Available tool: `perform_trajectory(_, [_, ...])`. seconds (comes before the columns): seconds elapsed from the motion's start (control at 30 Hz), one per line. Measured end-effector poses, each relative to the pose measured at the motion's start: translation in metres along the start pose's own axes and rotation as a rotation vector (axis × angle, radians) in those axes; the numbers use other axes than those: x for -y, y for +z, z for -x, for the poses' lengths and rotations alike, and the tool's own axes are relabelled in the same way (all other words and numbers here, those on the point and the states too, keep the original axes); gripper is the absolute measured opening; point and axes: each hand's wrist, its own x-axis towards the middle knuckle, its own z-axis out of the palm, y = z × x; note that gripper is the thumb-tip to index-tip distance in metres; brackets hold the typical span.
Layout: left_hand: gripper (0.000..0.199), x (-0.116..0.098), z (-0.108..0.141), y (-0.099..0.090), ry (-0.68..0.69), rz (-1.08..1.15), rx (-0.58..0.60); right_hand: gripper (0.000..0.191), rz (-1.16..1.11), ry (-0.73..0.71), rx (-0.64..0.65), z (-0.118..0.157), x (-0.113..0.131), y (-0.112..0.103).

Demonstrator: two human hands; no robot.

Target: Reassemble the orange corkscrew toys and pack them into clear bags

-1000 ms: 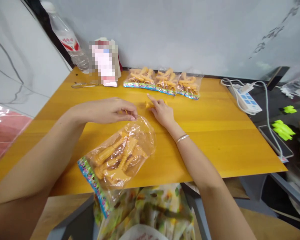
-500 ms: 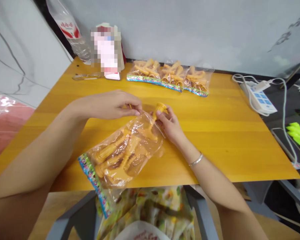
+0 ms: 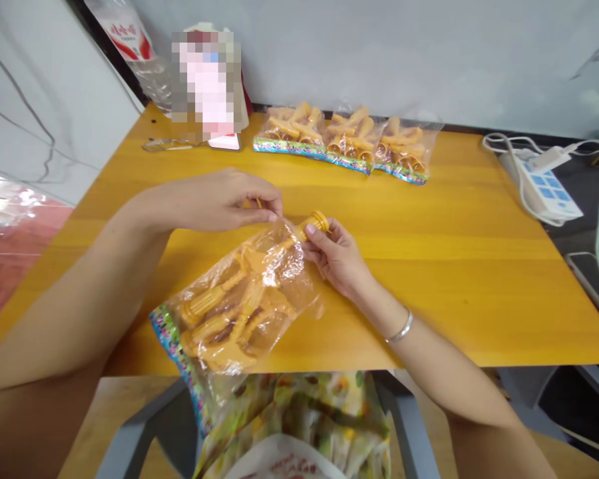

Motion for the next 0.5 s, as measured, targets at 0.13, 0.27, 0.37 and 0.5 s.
perform_trajectory(0.13, [0.022, 0.001, -0.001, 0.001, -0.002, -0.004, 0.002, 0.045, 0.042, 0.009, 0.019, 0.009, -0.004, 0.006])
perform_trajectory(0.27, [0.02, -0.001, -0.002, 0.0, -0.013, -0.009, -0.001, 0.038, 0.155, 0.031, 0.182, 0.013, -0.007, 0.003])
perform_trajectory(0.37, [0.019, -0.004, -0.002, -0.001, -0.009, 0.003, -0.007, 0.031, 0.343, 0.065, 0.391, 0.015, -0.004, 0.0])
perform_trajectory(0.5, [0.019, -0.007, 0.0, -0.003, 0.012, 0.005, 0.017, 0.04, 0.573, -0.043, 0.602, 0.015, 0.006, -0.001])
